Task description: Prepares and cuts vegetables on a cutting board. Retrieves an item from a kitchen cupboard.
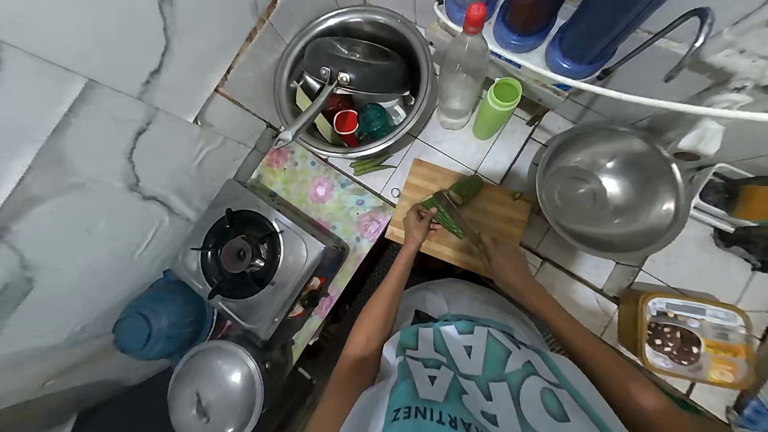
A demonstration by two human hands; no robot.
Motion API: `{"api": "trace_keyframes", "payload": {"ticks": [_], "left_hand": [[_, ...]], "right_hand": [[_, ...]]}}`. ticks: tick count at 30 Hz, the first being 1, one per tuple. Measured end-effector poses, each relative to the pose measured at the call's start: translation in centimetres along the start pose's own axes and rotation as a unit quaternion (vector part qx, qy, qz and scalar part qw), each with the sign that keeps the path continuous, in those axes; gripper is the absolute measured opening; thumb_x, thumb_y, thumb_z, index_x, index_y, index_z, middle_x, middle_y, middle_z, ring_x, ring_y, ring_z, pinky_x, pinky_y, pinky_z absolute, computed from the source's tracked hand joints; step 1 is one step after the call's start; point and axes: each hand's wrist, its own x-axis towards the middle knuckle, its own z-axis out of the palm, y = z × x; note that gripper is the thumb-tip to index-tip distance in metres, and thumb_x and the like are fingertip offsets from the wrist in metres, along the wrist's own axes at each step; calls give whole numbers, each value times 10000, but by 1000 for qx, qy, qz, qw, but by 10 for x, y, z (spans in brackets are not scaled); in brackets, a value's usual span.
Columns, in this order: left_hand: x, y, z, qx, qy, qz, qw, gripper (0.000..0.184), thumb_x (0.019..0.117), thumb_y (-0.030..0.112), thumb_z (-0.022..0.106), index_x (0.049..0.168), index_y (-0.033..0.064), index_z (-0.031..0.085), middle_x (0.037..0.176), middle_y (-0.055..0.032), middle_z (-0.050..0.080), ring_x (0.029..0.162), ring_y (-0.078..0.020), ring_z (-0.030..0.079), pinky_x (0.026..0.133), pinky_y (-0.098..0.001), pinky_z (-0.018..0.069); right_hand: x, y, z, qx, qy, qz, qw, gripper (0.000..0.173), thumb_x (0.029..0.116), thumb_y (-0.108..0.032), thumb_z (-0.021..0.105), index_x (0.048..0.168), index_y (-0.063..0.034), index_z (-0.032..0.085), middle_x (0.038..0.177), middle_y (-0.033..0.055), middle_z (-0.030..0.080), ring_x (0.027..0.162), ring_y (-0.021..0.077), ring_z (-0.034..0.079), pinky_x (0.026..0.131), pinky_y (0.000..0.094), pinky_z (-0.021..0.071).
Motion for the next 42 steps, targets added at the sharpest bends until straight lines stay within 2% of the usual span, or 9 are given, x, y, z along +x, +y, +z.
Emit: {"api": "trace_keyframes", "payload": {"ticks": [6,9,15,20,24,29,34,39,42], "left_hand": [[0,0,-2,14,-5,10,1000,296,1031,144,623,1215,-69,532,921,-168,644,707,-208,721,648,-329,631],[1,-2,-3,44,-10,21,999,326,1039,153,609,1258,-75,529,950,-188,666,742,-225,731,688,-358,638],[3,1,-2,60,-12,26,998,328,1031,141,622,1251,-80,521,976,-200,671,760,-232,744,717,-368,648],[4,0,-1,64,-14,26,997,352,1033,129,616,1300,-74,510,991,-201,678,753,-231,746,710,-366,650],[3,4,1,67,-11,27,997,358,1039,137,606,1309,-76,505,996,-207,676,758,-231,744,710,-367,646],[7,-1,0,34,-15,28,999,344,1034,114,608,1295,-84,501,1003,-211,681,766,-248,753,703,-375,658],[5,-6,1,37,-1,25,999,340,1033,121,613,1291,-73,505,1003,-214,679,757,-249,750,697,-379,655],[5,-6,-2,68,-1,43,997,335,1035,143,613,1278,-70,522,982,-203,693,762,-248,747,708,-383,648],[8,-3,-4,75,-8,45,996,331,1026,153,631,1252,-69,534,965,-199,689,764,-242,741,715,-385,642]], "right_hand": [[9,-12,-3,-19,-25,8,999,412,1108,-216,399,1480,-47,453,1123,277,679,1041,484,679,862,615,528],[10,-23,-17,-22,-68,23,997,439,1106,-204,400,1517,-51,403,1207,284,656,1109,486,657,909,627,518],[16,-40,-31,-32,-77,28,996,396,1101,-149,394,1475,-22,434,1214,294,651,1134,485,651,922,620,516],[21,-36,-35,-37,-85,5,996,393,1094,-150,425,1463,-17,443,1203,291,651,1126,483,652,914,618,520],[34,-27,-37,-48,-71,-25,996,403,1095,-188,435,1456,-21,499,1263,271,646,1183,461,630,975,619,491],[29,-27,-30,-37,-34,-38,998,326,1067,-171,482,1338,-13,569,1172,263,671,1118,467,651,919,644,513],[26,-34,-38,-51,-64,-24,996,354,1080,-156,453,1399,-27,538,1219,266,659,1138,468,645,928,635,513],[56,-39,-35,-52,-46,-53,996,373,1037,-138,541,1399,-56,514,1109,245,674,1040,451,675,852,617,543],[39,-31,-44,-40,-34,-67,996,318,1012,-145,600,1308,-30,616,1143,239,680,1066,431,668,899,613,532]]}}
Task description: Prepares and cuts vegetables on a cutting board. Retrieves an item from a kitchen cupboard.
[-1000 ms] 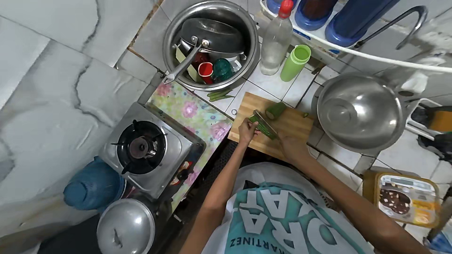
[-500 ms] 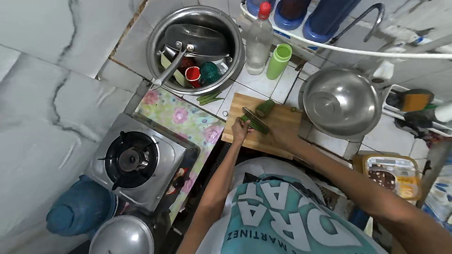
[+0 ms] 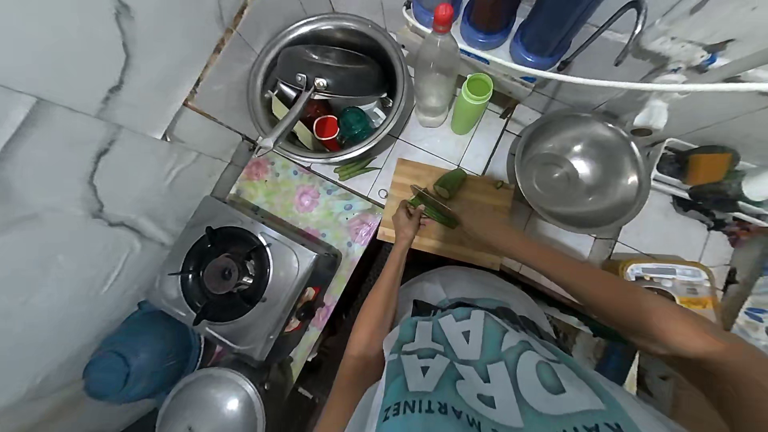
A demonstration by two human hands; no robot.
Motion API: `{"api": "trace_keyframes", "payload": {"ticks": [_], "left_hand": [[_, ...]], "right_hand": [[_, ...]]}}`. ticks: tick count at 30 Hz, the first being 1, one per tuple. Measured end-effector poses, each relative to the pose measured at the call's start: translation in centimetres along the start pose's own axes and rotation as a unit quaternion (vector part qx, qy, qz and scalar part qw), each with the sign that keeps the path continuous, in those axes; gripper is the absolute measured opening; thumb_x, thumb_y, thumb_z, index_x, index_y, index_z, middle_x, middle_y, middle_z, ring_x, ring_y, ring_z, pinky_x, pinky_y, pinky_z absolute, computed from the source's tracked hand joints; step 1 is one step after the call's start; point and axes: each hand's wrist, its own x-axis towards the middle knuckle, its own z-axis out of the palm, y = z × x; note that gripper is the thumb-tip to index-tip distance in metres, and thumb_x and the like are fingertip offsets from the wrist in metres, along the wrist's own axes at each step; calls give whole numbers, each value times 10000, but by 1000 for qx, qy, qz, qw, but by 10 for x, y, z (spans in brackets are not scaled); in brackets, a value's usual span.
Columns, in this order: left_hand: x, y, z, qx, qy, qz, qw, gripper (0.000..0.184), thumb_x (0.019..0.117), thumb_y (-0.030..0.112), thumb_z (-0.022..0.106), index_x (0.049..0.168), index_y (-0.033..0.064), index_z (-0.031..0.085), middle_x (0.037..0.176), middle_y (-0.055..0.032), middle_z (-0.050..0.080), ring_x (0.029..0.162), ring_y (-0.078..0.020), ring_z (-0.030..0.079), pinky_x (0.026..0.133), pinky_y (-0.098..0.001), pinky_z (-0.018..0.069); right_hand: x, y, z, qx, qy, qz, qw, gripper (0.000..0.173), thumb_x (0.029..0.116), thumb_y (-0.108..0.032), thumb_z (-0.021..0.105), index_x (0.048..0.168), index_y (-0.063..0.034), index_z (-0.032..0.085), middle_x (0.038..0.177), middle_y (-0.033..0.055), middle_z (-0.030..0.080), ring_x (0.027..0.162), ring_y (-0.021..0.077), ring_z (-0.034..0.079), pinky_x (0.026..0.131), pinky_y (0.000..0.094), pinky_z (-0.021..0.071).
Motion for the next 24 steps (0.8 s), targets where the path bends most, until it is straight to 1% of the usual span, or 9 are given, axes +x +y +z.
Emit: {"api": "trace_keyframes", "payload": {"ticks": [2,4,7,10,15,18,20,22,24], "left_hand": [[-2,-2,0,1,2,-7,1000,340,1021,156,641,1256,-67,536,968,-200,674,764,-254,734,716,-406,641],[-3,-2,1,0,8,-6,1000,330,1022,154,641,1245,-62,531,954,-188,667,742,-248,733,693,-401,644],[-3,-2,1,4,4,0,1000,317,1020,153,644,1225,-61,531,953,-191,667,735,-245,733,689,-396,643],[-4,0,0,-6,-1,-6,1000,317,1016,140,646,1226,-66,527,965,-195,666,748,-242,735,698,-386,644],[-7,-2,0,-10,4,-10,1000,304,1010,125,653,1207,-67,524,958,-192,651,736,-240,728,689,-381,642],[-5,3,0,11,-2,-12,1000,302,1014,131,646,1205,-72,529,956,-197,671,738,-241,735,688,-374,641],[-6,4,-3,22,-7,-24,999,297,1014,144,650,1187,-72,543,940,-183,673,720,-225,732,675,-361,638],[-2,4,-4,29,-10,-26,999,329,1011,163,658,1218,-65,539,933,-174,683,711,-218,733,657,-359,638],[-5,4,3,34,17,6,999,494,1005,161,664,1383,-60,437,1004,-206,678,775,-237,730,696,-383,633]], "right_hand": [[-8,11,9,-6,-5,3,1000,345,1043,-151,540,1368,-51,596,1193,228,678,1104,423,665,928,610,528],[-3,16,21,-19,-8,24,1000,350,1065,-166,491,1393,-67,561,1157,235,689,1069,444,678,883,627,537],[-3,16,31,-13,-17,48,999,366,1076,-178,475,1422,-66,512,1136,262,683,1075,485,664,881,650,520],[-9,11,31,-1,-10,45,999,414,1078,-152,458,1483,-69,472,1218,268,664,1134,495,639,920,662,503],[-12,16,51,4,14,48,999,359,1075,-150,463,1409,-30,521,1195,268,660,1112,479,650,897,628,520],[-7,17,63,51,18,79,995,416,1097,-174,410,1491,-46,452,1223,292,654,1104,496,656,907,635,520],[-5,23,75,57,54,46,996,407,1102,-149,373,1485,-28,446,1205,302,655,1058,500,676,883,624,538],[0,37,86,59,99,2,993,399,1087,-152,378,1447,-13,484,1045,292,691,985,489,694,846,612,544],[-4,47,86,88,138,-32,986,378,1073,-162,399,1388,6,523,969,275,696,932,474,705,824,604,551]]}}
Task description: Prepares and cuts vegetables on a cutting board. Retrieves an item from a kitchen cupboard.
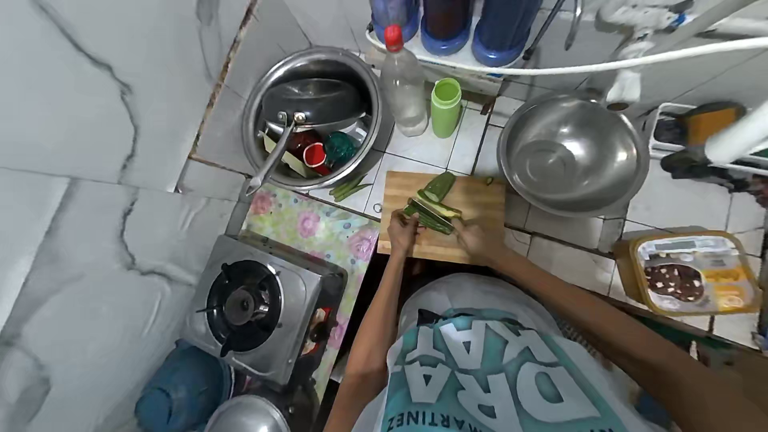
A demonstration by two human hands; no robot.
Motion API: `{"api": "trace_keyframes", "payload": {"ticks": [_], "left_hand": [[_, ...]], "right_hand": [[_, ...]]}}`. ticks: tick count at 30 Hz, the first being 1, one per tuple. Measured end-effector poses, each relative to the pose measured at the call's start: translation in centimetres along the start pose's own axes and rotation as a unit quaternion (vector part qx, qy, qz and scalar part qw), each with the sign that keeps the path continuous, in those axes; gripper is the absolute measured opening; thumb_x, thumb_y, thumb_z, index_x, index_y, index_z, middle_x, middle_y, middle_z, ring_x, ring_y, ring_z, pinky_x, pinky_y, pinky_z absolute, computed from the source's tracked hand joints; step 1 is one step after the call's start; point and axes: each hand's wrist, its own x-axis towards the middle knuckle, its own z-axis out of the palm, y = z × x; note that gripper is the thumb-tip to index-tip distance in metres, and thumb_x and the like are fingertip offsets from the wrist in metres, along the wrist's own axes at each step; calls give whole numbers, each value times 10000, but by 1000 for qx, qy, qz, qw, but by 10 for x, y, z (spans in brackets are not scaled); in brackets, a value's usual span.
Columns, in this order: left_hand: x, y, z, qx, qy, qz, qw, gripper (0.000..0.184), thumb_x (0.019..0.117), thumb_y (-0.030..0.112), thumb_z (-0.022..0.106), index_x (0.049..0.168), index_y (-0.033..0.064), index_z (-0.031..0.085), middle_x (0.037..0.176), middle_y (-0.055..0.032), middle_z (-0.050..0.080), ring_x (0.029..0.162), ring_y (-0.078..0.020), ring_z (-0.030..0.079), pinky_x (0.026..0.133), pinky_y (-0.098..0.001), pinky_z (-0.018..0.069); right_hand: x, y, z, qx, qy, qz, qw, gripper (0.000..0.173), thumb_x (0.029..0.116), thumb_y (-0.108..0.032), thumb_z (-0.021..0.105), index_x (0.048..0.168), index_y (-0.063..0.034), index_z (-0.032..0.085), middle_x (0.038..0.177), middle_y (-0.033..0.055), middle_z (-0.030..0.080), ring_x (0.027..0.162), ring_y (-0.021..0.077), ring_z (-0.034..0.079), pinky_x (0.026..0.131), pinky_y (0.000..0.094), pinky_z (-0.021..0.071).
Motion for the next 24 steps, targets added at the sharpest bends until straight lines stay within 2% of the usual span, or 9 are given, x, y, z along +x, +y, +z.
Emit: {"api": "trace_keyframes", "payload": {"ticks": [2,3,5,7,9,11,15,21,24], "left_hand": [[-10,6,13,29,43,35,998,830,966,206,719,1568,-26,199,1271,-316,597,1081,-357,670,931,-476,565],[-14,11,22,47,60,45,996,991,925,253,763,1611,4,92,1418,-365,471,1254,-432,558,1051,-518,485],[-19,27,42,123,107,34,986,1162,818,391,859,1648,125,91,1499,-397,337,1340,-535,428,1070,-613,431],[-15,38,58,183,124,22,975,1115,764,427,894,1634,279,212,1559,-377,244,1373,-579,340,1027,-700,390],[-4,41,68,237,125,22,963,1023,737,421,911,1581,373,335,1596,-339,183,1385,-576,303,976,-722,391],[3,42,71,259,119,28,958,970,713,385,924,1538,355,415,1593,-335,184,1378,-573,300,955,-718,394],[13,46,59,303,110,42,946,922,711,313,908,1513,244,457,1599,-337,187,1414,-563,277,1001,-709,378],[50,43,27,425,165,114,883,592,877,237,700,1448,236,543,1559,-313,300,1362,-536,387,960,-701,412],[61,52,8,447,182,137,865,545,904,243,697,1431,210,561,1609,-318,221,1408,-548,324,1005,-712,361]], "right_hand": [[-18,-5,-20,44,36,-2,998,384,1078,-177,413,1379,26,537,982,280,694,939,471,702,828,603,551],[-29,-8,-34,47,38,20,998,394,1092,-205,400,1398,10,524,1016,276,696,978,469,695,854,609,545],[-49,-8,-59,63,44,71,995,429,1109,-240,381,1423,22,511,1065,289,690,1023,480,681,895,629,522],[-63,4,-69,103,69,107,987,450,1111,-246,374,1433,46,493,1037,279,688,975,452,687,890,609,527],[-72,19,-72,131,81,137,978,437,1114,-248,359,1425,40,465,950,232,681,849,387,697,816,563,554],[-80,30,-71,142,76,161,974,451,1119,-242,357,1476,25,422,939,210,679,808,354,697,796,535,566],[-92,38,-62,146,58,186,970,461,1119,-241,371,1484,35,420,961,223,685,851,377,699,824,552,557],[-91,42,-47,161,26,230,959,487,1124,-276,357,1520,6,387,1023,243,687,957,406,693,899,576,531],[-87,51,-43,190,-2,254,948,488,1125,-277,353,1531,-5,363,1024,241,682,927,385,701,880,550,547]]}}
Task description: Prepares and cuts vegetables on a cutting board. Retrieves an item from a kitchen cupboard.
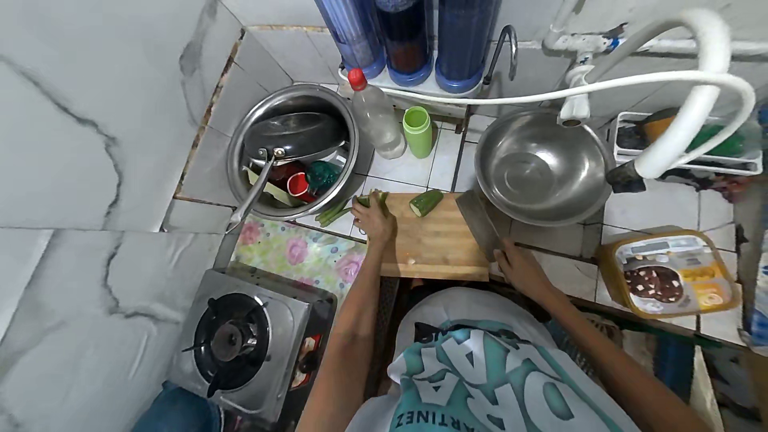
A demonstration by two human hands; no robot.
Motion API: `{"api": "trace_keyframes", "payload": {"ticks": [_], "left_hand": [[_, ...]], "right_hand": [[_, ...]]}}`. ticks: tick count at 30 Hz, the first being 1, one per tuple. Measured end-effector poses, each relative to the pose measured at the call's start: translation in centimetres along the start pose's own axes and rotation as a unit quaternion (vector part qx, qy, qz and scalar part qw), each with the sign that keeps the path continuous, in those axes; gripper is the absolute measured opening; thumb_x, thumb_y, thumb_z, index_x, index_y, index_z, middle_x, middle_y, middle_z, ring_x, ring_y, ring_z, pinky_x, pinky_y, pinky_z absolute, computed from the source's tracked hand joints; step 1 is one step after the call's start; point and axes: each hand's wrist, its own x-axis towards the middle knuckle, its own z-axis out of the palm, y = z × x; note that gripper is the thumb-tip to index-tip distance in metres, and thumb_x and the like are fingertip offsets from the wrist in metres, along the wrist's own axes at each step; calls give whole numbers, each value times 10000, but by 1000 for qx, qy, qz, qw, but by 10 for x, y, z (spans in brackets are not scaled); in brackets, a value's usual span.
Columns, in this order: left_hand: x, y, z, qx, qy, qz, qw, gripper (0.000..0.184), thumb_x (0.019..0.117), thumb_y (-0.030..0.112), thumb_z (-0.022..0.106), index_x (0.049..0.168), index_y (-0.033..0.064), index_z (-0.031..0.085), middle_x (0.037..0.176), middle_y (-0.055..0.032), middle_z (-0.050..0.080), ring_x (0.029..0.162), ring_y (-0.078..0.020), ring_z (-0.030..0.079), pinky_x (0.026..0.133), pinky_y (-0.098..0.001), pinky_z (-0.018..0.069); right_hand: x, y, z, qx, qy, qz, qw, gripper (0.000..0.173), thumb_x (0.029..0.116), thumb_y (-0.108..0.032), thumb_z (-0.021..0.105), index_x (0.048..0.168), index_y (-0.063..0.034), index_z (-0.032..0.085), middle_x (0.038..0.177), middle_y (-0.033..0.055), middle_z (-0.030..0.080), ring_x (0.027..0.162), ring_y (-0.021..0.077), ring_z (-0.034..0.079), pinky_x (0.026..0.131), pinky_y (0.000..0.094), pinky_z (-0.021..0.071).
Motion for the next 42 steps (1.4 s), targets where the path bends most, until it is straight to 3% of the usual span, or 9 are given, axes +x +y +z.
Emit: {"api": "trace_keyframes", "payload": {"ticks": [4,8,11,14,17,23,27,34,42], "left_hand": [[-12,12,-6,-45,29,136,989,511,887,256,726,1373,125,634,1667,-289,128,1517,-527,152,1145,-758,174],[-14,38,2,-155,-84,279,944,389,1089,228,442,1404,58,594,1502,-232,483,1320,-416,533,1083,-576,443],[-16,44,1,-237,-207,179,932,439,1071,269,537,1432,20,550,1313,-246,628,1193,-388,624,1044,-553,485],[-41,41,1,-404,-257,-34,877,540,966,113,701,1409,-31,430,999,-200,645,763,-232,684,727,-383,603],[-63,24,10,-487,-236,-118,833,520,952,93,719,1364,-43,430,899,-165,620,646,-192,653,629,-339,595],[-56,29,18,-424,-204,-54,881,708,898,193,798,1493,31,452,1112,-221,670,909,-288,669,859,-464,559],[-55,30,15,-477,-214,-91,848,536,996,244,688,1424,-5,483,1002,-203,648,772,-248,651,732,-410,579],[-84,10,19,-505,-226,-169,816,690,885,186,820,1395,-32,408,988,-192,626,705,-218,662,638,-365,593],[-76,10,12,-494,-257,-173,812,419,938,190,762,1217,-50,562,939,-169,649,683,-196,675,610,-331,595]], "right_hand": [[11,0,1,36,-36,28,998,483,1126,-265,358,1549,-33,338,1009,232,671,841,344,705,801,514,577],[25,-17,1,39,-44,23,998,521,1124,-260,360,1576,-8,301,1203,294,633,1068,409,662,960,560,507],[43,-31,6,1,-33,6,999,541,1116,-254,369,1604,-41,274,1317,291,611,1208,433,620,1037,592,467],[50,-45,11,-46,-23,-61,997,512,1093,-211,411,1574,-48,343,1338,284,602,1228,445,608,1029,616,469],[47,-51,19,-81,-41,-77,993,531,1096,-216,396,1598,-70,300,1223,283,653,1132,453,652,966,623,494],[56,-55,12,-103,-52,-40,993,522,1110,-237,397,1597,-68,320,1318,278,621,1217,448,614,1034,616,458],[61,-59,14,-126,-51,-69,988,457,1095,-210,427,1512,-23,430,1259,284,641,1182,451,627,1009,621,467],[32,-53,29,-162,-38,-46,985,491,1106,-241,407,1573,-93,373,1225,270,662,1135,453,652,968,613,498],[0,-56,40,-171,-14,-42,984,461,1114,-264,385,1528,-66,422,1157,271,685,1063,471,677,912,614,521]]}}
